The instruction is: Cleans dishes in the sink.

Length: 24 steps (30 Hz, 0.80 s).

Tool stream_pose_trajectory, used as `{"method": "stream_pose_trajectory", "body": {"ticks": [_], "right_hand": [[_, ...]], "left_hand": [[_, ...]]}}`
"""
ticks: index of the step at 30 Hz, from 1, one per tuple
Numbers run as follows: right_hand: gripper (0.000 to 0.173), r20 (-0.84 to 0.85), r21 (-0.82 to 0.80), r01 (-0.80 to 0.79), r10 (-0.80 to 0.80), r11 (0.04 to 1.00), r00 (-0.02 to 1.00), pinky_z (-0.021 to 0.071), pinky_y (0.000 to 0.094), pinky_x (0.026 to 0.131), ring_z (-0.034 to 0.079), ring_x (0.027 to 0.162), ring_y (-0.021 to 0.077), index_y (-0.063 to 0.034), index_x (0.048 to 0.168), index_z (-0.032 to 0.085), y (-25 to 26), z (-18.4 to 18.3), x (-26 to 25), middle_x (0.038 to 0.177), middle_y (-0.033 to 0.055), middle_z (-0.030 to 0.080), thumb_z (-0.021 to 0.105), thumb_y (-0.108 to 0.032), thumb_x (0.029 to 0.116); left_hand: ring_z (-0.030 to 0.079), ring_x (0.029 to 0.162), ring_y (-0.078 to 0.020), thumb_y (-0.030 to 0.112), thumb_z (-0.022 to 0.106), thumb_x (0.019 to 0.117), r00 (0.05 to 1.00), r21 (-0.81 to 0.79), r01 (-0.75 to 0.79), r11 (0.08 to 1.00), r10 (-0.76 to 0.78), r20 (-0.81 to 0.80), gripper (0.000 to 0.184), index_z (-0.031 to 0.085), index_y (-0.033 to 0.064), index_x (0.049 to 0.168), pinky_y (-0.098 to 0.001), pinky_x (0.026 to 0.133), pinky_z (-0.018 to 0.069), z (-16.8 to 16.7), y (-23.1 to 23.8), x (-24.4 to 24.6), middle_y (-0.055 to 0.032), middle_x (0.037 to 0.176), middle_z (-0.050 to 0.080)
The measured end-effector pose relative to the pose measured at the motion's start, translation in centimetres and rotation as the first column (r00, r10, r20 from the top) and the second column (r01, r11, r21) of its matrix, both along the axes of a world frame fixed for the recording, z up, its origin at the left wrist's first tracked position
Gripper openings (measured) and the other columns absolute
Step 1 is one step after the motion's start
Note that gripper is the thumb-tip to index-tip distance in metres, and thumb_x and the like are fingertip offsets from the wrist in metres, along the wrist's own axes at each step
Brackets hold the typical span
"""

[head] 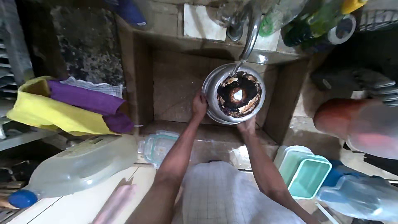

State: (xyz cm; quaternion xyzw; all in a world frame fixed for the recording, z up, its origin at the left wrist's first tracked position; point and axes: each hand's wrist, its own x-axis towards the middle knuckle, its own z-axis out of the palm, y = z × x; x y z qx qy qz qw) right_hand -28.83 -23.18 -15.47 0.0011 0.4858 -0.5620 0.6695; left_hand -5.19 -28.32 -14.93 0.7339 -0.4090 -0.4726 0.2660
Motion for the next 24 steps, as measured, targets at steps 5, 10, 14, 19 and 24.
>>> {"method": "stream_pose_trajectory", "body": {"ticks": [5,10,14,19,24], "right_hand": [[0.059,-0.312,0.070,-0.318,0.323,0.946,0.893,0.0544,0.0463,0.102,0.062,0.123,0.0189,-0.0183,0.149,0.046,-5.3,2.1,-3.8,0.136,0.0051,0.063,0.023,-0.056,0.1094],[0.043,-0.628,0.296,-0.594,0.621,0.748,0.469,0.0608,0.0384,0.086,0.071,0.092,0.0136,-0.0092,0.118,0.071,-11.9,4.1,-2.5,0.101,0.0050,0.074,0.054,-0.046,0.1049],[0.047,-0.608,0.261,-0.374,0.452,0.890,0.653,0.0611,0.0357,0.085,0.070,0.093,0.0128,-0.0088,0.126,0.066,-9.8,4.7,-4.0,0.104,0.0049,0.073,0.052,-0.049,0.1052],[0.046,-0.342,0.159,-0.028,0.081,0.987,0.936,0.0511,0.0462,0.104,0.057,0.126,0.0205,-0.0142,0.150,0.042,-2.5,1.8,-2.9,0.142,0.0087,0.056,0.031,-0.038,0.1121],[0.052,-0.105,0.074,0.001,0.007,0.997,0.994,0.0496,0.0562,0.102,0.057,0.127,0.0258,-0.0211,0.147,0.045,-0.8,-0.3,-0.7,0.140,0.0081,0.059,0.022,-0.049,0.1094]], "left_hand": [[0.063,0.125,-0.0303,0.013,0.048,0.1073,0.809,-0.166,0.578,0.799,-0.588,-0.017,0.036,0.060,-0.0007,0.138,-0.0475,0.111,0.0469,3.2,-10.5,3.3,-0.0220,0.132,0.065],[0.067,0.112,-0.0296,0.024,0.052,0.1044,0.272,-0.122,0.962,0.246,-0.910,0.313,0.028,0.071,0.0158,0.124,-0.0529,0.100,0.0509,5.8,-17.9,-3.0,-0.0113,0.118,0.071],[0.065,0.121,-0.0297,0.017,0.051,0.1057,0.585,-0.229,0.808,0.543,-0.788,0.194,0.032,0.068,0.0095,0.133,-0.0481,0.109,0.0476,4.3,-15.6,0.8,-0.0157,0.126,0.069],[0.057,0.132,-0.0327,0.023,0.040,0.1113,0.986,-0.006,0.162,0.987,-0.162,-0.048,0.048,0.039,0.0015,0.154,-0.0503,0.114,0.0442,-0.3,-0.8,-0.6,-0.0235,0.144,0.056],[0.062,0.127,-0.0329,0.015,0.045,0.1088,0.999,-0.015,-0.017,1.000,0.016,-0.036,0.045,0.045,0.0030,0.152,-0.0503,0.111,0.0479,-0.5,0.4,-0.8,-0.0228,0.138,0.062]]}}
